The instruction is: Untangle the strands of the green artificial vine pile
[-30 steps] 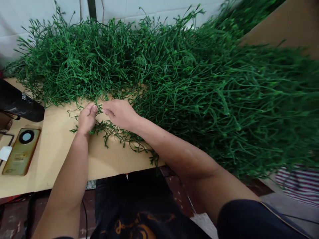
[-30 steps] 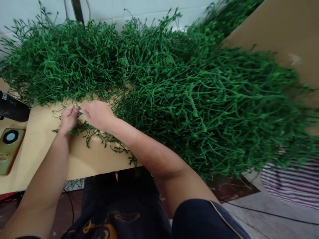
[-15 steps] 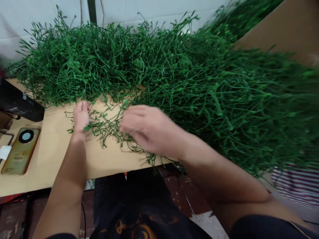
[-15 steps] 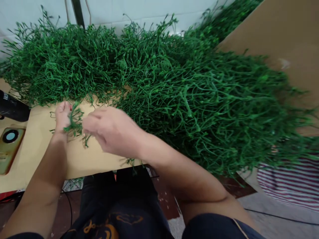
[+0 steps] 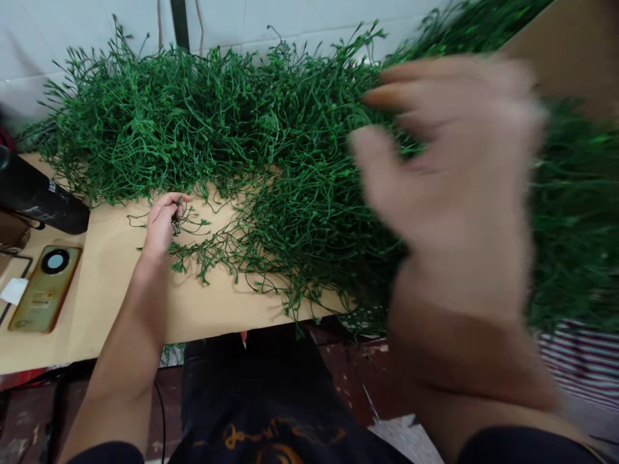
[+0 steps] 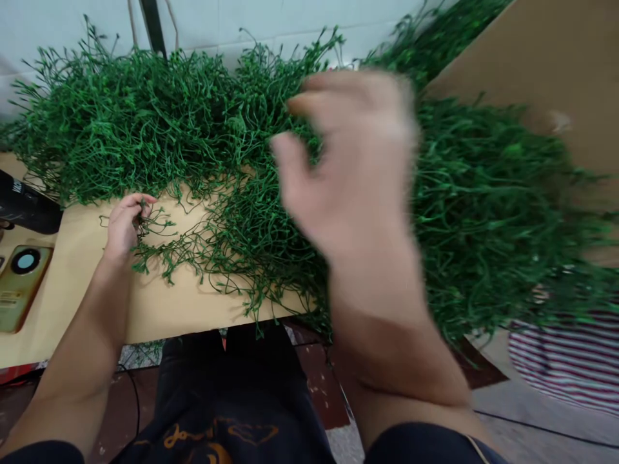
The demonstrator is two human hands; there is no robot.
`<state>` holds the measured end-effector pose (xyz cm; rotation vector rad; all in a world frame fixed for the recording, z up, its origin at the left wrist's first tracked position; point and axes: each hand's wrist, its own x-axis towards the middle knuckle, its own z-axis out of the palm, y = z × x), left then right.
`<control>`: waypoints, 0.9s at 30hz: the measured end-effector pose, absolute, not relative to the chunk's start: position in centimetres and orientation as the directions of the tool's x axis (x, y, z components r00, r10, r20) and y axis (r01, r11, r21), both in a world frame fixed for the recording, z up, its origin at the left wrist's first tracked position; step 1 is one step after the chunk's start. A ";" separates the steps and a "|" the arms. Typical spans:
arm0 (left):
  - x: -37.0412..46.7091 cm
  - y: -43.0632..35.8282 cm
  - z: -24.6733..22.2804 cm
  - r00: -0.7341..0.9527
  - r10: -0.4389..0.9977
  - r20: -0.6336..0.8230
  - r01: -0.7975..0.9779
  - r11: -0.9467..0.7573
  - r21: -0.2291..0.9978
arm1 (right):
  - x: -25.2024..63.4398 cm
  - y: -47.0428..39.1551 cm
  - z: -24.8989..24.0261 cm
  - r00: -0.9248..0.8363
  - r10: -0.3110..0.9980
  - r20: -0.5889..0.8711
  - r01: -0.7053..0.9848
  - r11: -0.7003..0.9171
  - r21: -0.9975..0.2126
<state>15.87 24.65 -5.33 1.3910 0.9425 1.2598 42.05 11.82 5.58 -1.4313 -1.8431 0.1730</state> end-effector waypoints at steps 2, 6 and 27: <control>15.9 24.5 -5.3 0.196 0.959 0.204 -0.102 -0.187 0.977 | 37.4 14.9 3.7 -0.117 0.821 0.558 0.809 0.405 -0.426; 15.9 24.0 -5.1 0.282 0.936 0.209 -0.134 -0.177 0.975 | 30.9 20.2 -0.9 -0.322 0.876 0.358 0.622 0.481 -0.618; 16.5 23.7 -5.2 0.273 0.952 0.140 0.012 -0.149 0.989 | 32.1 21.6 -2.8 -0.161 0.952 0.262 0.489 0.308 -0.816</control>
